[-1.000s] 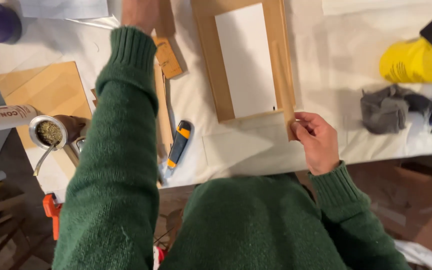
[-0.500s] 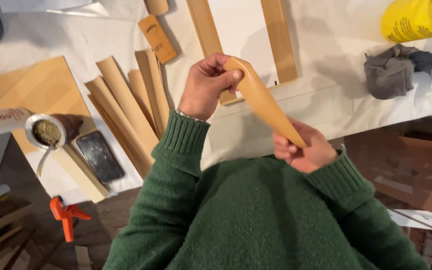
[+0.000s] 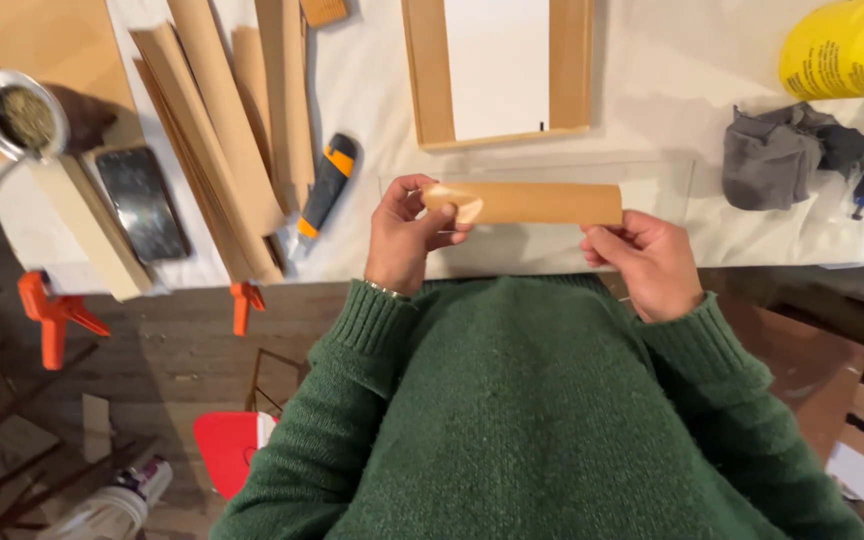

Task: Apply adhesive paper strips to the edges of a picture frame to secure the backing.

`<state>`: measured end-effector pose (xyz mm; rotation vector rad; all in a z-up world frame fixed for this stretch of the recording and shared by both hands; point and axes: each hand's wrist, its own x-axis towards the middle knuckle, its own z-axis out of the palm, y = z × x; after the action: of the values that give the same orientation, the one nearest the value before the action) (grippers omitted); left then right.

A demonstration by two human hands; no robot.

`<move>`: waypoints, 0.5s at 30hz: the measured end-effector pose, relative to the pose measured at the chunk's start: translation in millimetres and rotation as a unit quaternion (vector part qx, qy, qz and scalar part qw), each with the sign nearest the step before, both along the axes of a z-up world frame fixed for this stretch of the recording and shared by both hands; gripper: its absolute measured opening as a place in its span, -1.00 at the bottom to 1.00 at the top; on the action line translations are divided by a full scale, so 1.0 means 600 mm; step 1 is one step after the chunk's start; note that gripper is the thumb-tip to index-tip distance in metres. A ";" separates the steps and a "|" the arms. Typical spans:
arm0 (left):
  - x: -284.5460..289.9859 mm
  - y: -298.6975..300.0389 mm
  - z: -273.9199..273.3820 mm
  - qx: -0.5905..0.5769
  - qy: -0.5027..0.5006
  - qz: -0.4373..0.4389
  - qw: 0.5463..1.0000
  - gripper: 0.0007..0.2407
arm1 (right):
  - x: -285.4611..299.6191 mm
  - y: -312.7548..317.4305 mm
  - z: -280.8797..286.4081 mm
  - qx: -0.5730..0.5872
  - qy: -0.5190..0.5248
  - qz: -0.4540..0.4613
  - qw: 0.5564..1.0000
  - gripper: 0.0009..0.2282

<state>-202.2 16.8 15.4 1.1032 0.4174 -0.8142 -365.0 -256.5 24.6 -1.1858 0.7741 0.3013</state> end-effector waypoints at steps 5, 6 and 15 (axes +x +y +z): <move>-0.046 0.009 -0.037 0.059 0.002 0.000 0.998 -0.90 | 0.056 -0.002 0.083 -0.198 -0.044 0.109 0.973 -0.79; -0.052 0.008 -0.038 0.082 -0.011 -0.012 0.997 -0.91 | 0.057 -0.005 0.086 -0.228 -0.091 0.124 0.962 -0.75; -0.054 -0.046 -0.033 0.302 -0.154 -0.045 0.940 -0.90 | 0.050 -0.049 -0.021 -0.199 -0.016 0.161 0.966 -0.71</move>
<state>-234.8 -10.5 -4.2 1.8066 0.3607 -0.5838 -335.1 -285.8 12.0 -1.6997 0.6274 0.4053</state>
